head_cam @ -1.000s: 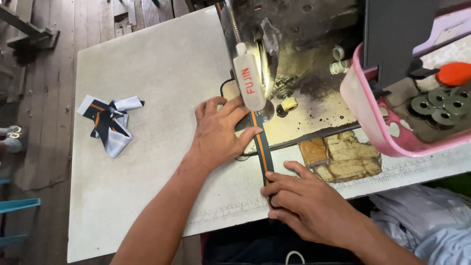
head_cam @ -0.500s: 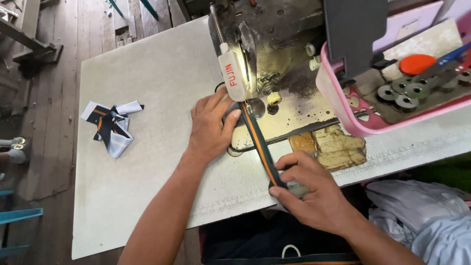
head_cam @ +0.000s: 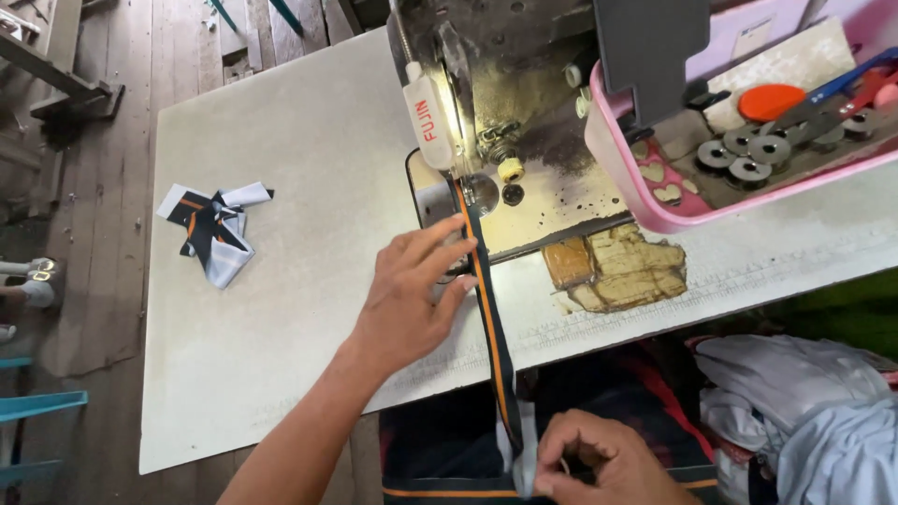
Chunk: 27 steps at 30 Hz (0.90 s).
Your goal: Sewing a long decorative fabric strip using an industrial sewing machine
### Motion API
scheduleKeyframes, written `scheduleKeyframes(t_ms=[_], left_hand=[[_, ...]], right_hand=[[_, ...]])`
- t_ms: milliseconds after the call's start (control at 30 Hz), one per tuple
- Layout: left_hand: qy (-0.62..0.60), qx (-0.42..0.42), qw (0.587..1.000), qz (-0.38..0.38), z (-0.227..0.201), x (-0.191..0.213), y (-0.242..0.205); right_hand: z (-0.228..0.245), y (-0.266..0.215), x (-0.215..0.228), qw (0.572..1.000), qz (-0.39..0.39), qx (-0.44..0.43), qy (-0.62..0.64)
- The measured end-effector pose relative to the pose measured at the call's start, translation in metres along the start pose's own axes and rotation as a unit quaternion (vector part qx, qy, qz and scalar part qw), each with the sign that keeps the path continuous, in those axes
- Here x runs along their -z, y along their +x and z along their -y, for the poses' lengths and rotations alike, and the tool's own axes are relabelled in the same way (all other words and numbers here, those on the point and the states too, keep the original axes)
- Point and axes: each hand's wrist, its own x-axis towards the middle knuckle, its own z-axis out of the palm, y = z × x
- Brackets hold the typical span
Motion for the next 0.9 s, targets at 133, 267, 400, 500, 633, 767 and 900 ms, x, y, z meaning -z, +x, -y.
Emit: scheduleKeyframes(t_ms=[133, 267, 400, 500, 633, 767, 900], left_hand=[[0.03, -0.028, 0.999, -0.003, 0.002, -0.001, -0.013], [0.024, -0.004, 1.0, -0.017, -0.002, 0.01, -0.017], [0.018, 0.006, 1.0, -0.008, -0.006, 0.011, -0.024], [-0.003, 0.007, 1.0, -0.003, -0.008, 0.008, -0.025], [-0.011, 0.005, 1.0, 0.0, -0.012, 0.003, -0.023], [0.001, -0.017, 1.0, -0.018, -0.014, 0.003, -0.021], [-0.003, -0.022, 1.0, -0.012, -0.013, 0.005, -0.021]], right_hand=[[-0.034, 0.018, 0.001, 0.982, -0.112, 0.144, -0.041], [-0.039, 0.042, 0.001, 0.958, -0.198, 0.102, -0.182], [-0.049, 0.051, -0.005, 0.943, -0.24, 0.131, -0.188], [-0.041, 0.058, -0.007, 0.958, -0.208, -0.037, -0.193], [-0.049, 0.061, -0.016, 0.983, -0.141, -0.011, -0.116], [-0.024, 0.046, -0.022, 0.978, -0.095, 0.104, -0.155], [0.002, 0.016, -0.027, 0.961, -0.063, 0.233, -0.134]])
